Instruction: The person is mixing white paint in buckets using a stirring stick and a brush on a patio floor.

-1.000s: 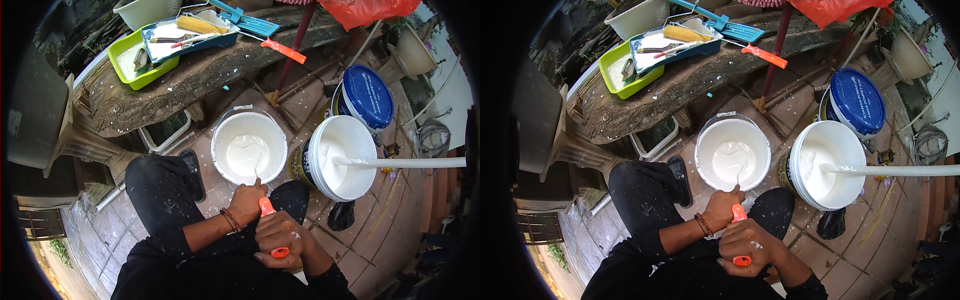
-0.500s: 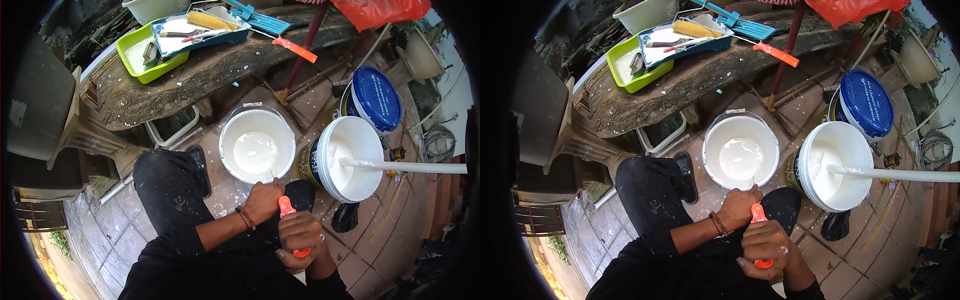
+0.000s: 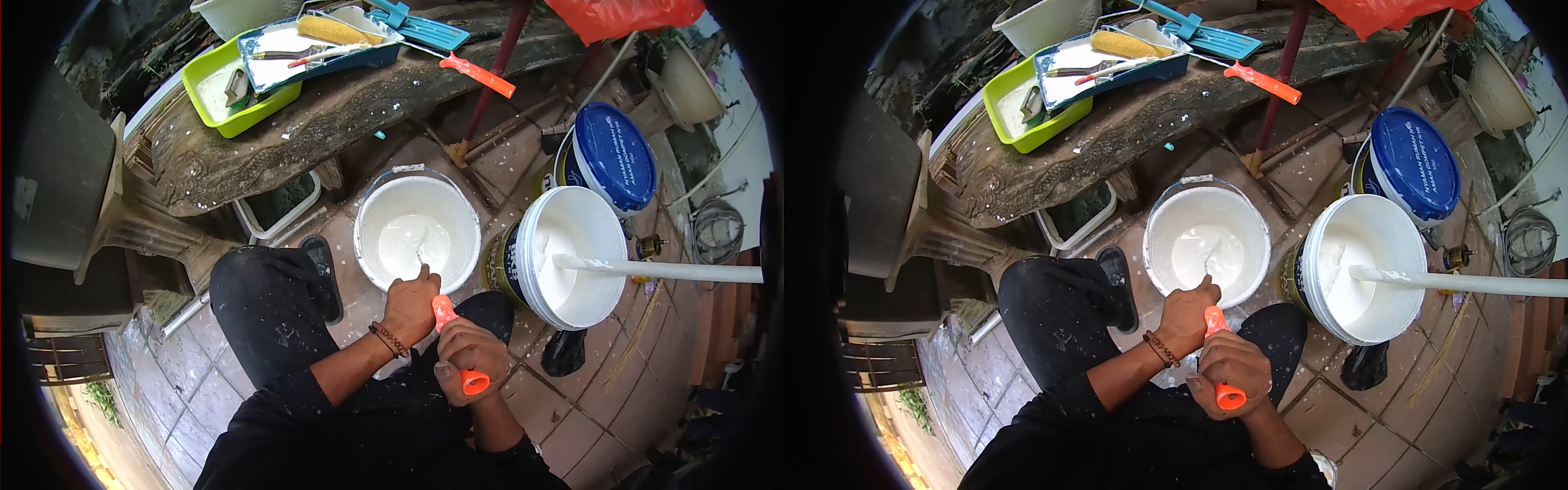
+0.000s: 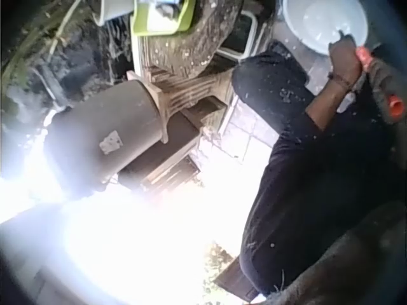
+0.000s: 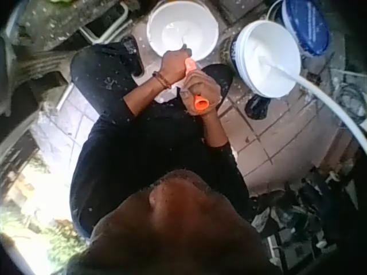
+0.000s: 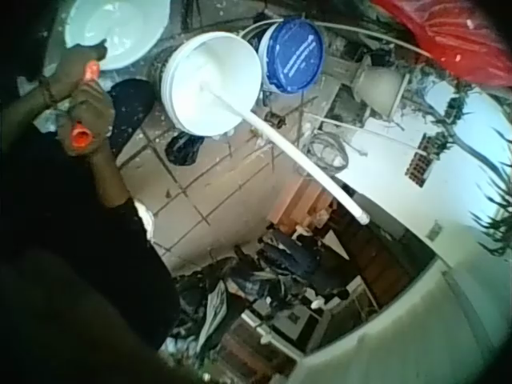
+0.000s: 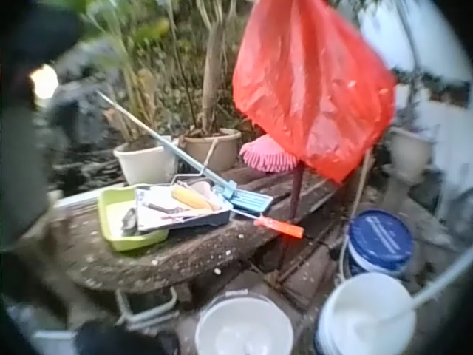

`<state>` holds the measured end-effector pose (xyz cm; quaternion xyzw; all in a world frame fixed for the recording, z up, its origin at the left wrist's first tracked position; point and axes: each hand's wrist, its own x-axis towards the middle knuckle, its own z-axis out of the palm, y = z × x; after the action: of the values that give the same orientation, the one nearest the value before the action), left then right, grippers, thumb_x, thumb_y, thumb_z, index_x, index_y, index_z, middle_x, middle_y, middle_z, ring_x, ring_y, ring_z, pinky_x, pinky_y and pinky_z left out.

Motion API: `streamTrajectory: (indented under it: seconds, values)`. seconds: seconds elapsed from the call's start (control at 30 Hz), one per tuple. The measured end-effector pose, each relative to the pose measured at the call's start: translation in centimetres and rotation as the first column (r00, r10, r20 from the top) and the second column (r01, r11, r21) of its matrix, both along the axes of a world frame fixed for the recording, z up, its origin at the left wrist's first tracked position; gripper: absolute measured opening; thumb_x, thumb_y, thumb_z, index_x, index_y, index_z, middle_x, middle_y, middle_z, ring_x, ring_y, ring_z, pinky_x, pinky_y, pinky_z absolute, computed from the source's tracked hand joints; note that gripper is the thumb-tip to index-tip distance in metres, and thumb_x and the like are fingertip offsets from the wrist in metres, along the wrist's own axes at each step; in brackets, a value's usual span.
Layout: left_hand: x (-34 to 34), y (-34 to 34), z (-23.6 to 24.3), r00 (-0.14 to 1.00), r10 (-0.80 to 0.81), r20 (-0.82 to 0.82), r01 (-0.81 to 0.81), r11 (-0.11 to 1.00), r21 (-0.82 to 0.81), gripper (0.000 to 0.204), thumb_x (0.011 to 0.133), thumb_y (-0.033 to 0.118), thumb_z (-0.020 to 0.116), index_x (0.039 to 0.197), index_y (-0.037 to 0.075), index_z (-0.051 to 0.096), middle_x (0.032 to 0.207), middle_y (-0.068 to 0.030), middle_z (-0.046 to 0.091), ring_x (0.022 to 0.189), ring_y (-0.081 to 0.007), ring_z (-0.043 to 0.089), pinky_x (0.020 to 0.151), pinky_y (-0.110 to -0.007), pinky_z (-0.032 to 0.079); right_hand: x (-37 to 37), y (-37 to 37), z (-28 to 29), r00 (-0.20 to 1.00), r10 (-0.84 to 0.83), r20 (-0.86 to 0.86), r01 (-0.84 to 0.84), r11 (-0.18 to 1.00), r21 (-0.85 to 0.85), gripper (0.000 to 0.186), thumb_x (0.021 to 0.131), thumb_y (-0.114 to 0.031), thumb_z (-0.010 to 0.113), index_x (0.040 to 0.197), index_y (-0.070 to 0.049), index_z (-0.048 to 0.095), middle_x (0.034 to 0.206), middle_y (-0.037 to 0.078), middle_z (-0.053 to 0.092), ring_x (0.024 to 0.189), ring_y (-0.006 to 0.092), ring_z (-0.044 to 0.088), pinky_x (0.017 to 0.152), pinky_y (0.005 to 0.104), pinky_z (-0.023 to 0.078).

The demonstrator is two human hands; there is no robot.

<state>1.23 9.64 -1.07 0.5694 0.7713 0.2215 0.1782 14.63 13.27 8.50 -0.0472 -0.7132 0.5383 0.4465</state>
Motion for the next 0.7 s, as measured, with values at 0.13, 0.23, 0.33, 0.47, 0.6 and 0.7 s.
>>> streamTrajectory:
  seconds: [0.13, 0.23, 0.33, 0.47, 0.6, 0.7]
  values:
    - [0.5, -0.1, 1.7, 0.999, -0.044, 0.024, 0.046, 0.995, -0.093, 0.026, 0.086, 0.024, 0.068, 0.095, 0.0, 0.064, 0.105, -0.0269, 0.071, 0.083, -0.0404, 0.075, 0.075, -0.05, 0.057, 0.7, 0.6, 1.6, 0.999, 0.032, 0.003, -0.032, 0.999, -0.04, 0.024, 0.081, 0.002, 0.067, 0.07, -0.005, 0.047, 0.062, 0.008, 0.056, 0.053, 0.0231, 0.055, 0.058, 0.0379, 0.049]
    - [1.0, -0.4, 2.3, 0.995, -0.052, 0.082, 0.062, 0.989, -0.132, 0.026, 0.087, 0.025, 0.067, 0.095, 0.0, 0.064, 0.102, -0.0253, 0.071, 0.083, -0.0412, 0.074, 0.075, -0.05, 0.057, 1.1, 1.0, 2.9, 0.997, 0.058, 0.04, -0.054, 0.995, -0.09, 0.027, 0.079, 0.001, 0.068, 0.067, -0.005, 0.045, 0.06, 0.007, 0.054, 0.051, 0.0226, 0.054, 0.057, 0.0364, 0.047]
    - [1.8, -0.7, 2.6, 0.991, -0.087, 0.106, 0.099, 0.988, -0.116, 0.026, 0.088, 0.025, 0.066, 0.094, 0.0, 0.064, 0.098, -0.0243, 0.07, 0.082, -0.0413, 0.074, 0.075, -0.05, 0.057, 1.8, 1.4, 4.4, 0.989, 0.109, 0.101, -0.098, 0.99, -0.102, 0.029, 0.078, -0.001, 0.069, 0.064, -0.005, 0.043, 0.058, 0.007, 0.053, 0.05, 0.0225, 0.053, 0.055, 0.0352, 0.045]
    - [2.9, -0.7, 2.4, 0.983, -0.119, 0.136, 0.128, 0.99, -0.055, 0.024, 0.089, 0.018, 0.062, 0.098, -0.004, 0.066, 0.097, -0.0267, 0.071, 0.08, -0.0401, 0.075, 0.075, -0.048, 0.058, 2.2, 1.2, 5.5, 0.985, 0.103, 0.136, -0.086, 0.989, -0.121, 0.033, 0.078, -0.004, 0.07, 0.062, -0.006, 0.042, 0.056, 0.007, 0.051, 0.047, 0.0223, 0.051, 0.053, 0.0348, 0.043]
    - [3.5, -0.4, 2.2, 0.977, -0.125, 0.172, 0.124, 0.992, 0.019, 0.019, 0.087, 0.014, 0.062, 0.094, -0.004, 0.067, 0.096, -0.0257, 0.072, 0.079, -0.0392, 0.074, 0.071, -0.048, 0.059, 2.4, 0.8, 5.5, 0.992, 0.024, 0.122, -0.012, 0.995, -0.102, 0.035, 0.081, -0.007, 0.071, 0.062, -0.006, 0.042, 0.055, 0.007, 0.05, 0.045, 0.0215, 0.049, 0.051, 0.0347, 0.042]
    - [3.7, 0.0, 1.7, 0.972, -0.148, 0.184, 0.142, 0.989, 0.042, 0.024, 0.091, 0.023, 0.062, 0.096, 0.0, 0.063, 0.1, -0.0224, 0.069, 0.079, -0.0412, 0.072, 0.073, -0.05, 0.055, 2.1, 0.6, 5.2, 0.995, -0.057, 0.079, 0.064, 0.994, -0.088, 0.036, 0.085, -0.011, 0.071, 0.065, -0.005, 0.042, 0.055, 0.007, 0.05, 0.046, 0.0209, 0.05, 0.051, 0.0348, 0.042]
